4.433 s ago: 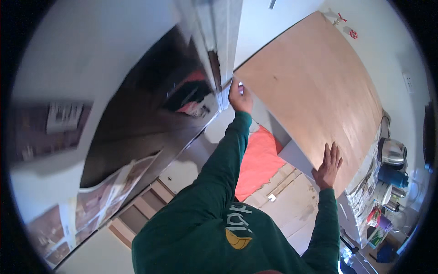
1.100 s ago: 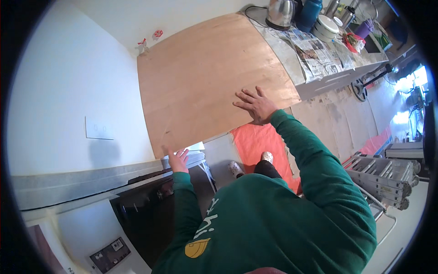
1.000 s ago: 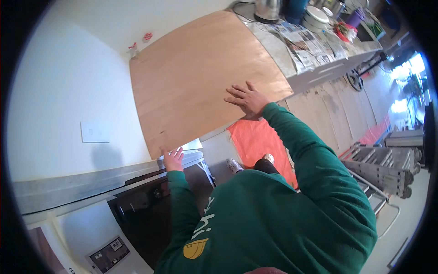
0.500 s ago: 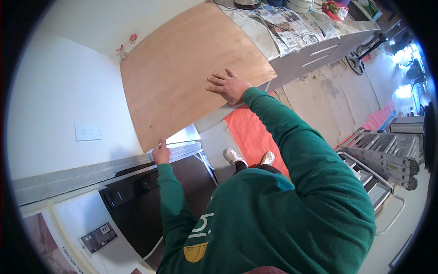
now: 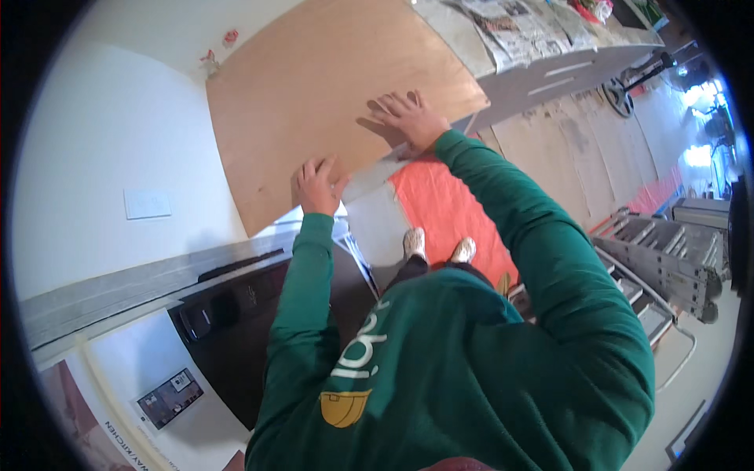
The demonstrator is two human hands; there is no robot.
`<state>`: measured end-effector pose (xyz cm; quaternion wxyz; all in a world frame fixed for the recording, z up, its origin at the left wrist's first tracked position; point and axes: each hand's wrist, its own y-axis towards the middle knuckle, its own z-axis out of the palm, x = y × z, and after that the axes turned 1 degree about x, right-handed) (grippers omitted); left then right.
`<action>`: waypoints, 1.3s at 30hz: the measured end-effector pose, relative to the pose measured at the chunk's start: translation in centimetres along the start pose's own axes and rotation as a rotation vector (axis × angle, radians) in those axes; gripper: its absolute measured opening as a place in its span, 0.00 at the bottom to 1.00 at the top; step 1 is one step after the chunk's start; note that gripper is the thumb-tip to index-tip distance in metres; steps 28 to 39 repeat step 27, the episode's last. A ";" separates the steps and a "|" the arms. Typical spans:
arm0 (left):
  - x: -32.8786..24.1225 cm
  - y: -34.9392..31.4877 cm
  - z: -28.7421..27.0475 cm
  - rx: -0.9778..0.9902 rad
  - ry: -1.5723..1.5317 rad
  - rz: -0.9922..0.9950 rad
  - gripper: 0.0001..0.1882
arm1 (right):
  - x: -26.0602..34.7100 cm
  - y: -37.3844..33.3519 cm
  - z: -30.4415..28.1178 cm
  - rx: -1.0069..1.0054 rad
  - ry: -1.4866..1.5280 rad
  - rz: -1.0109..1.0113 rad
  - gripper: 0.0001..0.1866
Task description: The person carries a wood panel, fits it against the wall and existing cabinetry, then positions another panel on top of a lower cabinet frame, aligning it by hand and checking the fit with an assistant.
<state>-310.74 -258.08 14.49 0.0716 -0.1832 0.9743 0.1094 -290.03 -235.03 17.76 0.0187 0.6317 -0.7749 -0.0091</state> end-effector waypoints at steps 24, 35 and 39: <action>-5.0 3.8 -0.6 0.110 0.003 0.122 0.44 | 17.9 -47.9 22.2 0.324 1.053 1.633 0.33; -8.4 4.7 0.5 0.082 0.024 0.166 0.45 | 17.8 -48.9 23.0 0.237 1.208 1.632 0.34; -8.4 4.7 0.5 0.082 0.024 0.166 0.45 | 17.8 -48.9 23.0 0.237 1.208 1.632 0.34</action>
